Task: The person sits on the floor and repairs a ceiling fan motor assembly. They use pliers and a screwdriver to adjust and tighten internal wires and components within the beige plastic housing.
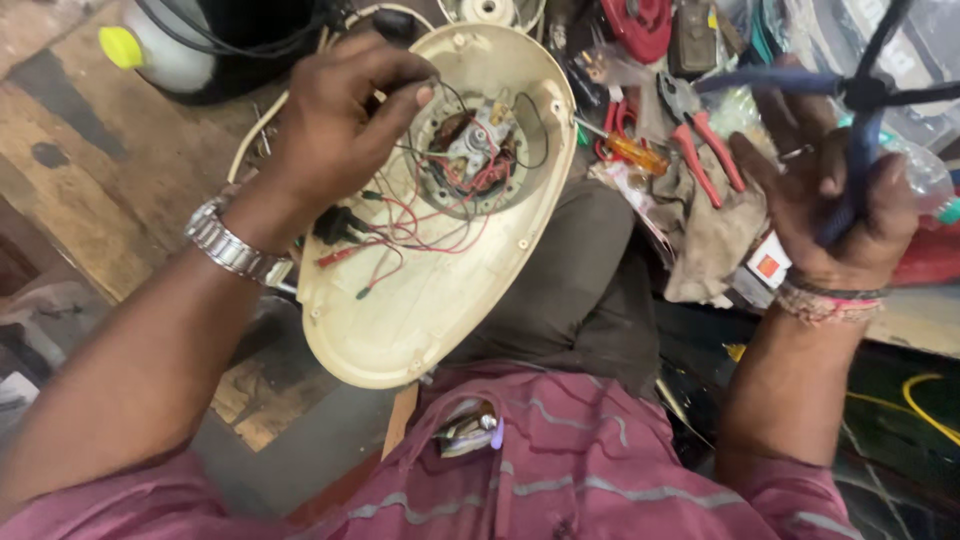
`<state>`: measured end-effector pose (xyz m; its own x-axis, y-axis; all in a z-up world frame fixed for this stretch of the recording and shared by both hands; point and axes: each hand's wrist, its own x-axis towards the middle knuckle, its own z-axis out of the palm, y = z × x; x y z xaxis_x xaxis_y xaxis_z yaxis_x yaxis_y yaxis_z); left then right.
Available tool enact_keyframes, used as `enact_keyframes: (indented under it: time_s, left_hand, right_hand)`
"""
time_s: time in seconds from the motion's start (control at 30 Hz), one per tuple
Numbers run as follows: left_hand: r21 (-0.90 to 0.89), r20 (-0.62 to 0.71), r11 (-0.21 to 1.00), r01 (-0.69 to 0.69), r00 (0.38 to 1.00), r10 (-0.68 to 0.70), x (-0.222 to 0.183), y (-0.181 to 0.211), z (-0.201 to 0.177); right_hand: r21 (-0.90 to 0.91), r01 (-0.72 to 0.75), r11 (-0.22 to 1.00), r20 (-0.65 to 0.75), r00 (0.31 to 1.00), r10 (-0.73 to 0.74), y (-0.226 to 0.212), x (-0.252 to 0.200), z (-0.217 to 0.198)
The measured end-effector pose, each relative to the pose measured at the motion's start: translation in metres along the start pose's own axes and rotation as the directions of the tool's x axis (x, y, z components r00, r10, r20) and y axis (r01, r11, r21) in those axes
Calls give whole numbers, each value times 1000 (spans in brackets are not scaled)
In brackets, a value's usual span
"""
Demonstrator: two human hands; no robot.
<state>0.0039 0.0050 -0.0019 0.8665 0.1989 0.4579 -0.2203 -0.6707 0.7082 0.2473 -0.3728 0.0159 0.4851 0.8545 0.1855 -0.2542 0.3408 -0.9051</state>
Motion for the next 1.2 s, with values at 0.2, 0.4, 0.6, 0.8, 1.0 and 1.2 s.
enact_keyframes:
  time_s: [0.2,0.4,0.6,0.8,1.0,1.2]
  left_hand:
    - [22,66,998,57,996,-58,1,-5,2]
    - [99,80,993,63,994,-71,-1,-11,5]
    - [120,52,992,35,998,-41,3,-9,6]
    - [129,57,992,4,998,-11,1,-6,7]
    - [122,71,992,-37,997,28,3,-4,6]
    - [141,48,990,-32,999,25,2,-1,5]
  right_hand:
    - [294,1,956,165,985,-52,29,25,41]
    - [270,-338,901,151,940,307,23,41,45]
    - [-921,-128,368,87,853,515,6,64,77]
    - [-931,-231,284,-27,817,576,-1,73,96]
    - [-958,-188,216,-40,835,550,-3,73,97]
    - [-945,-156,288,15,858,513,-2,73,100]
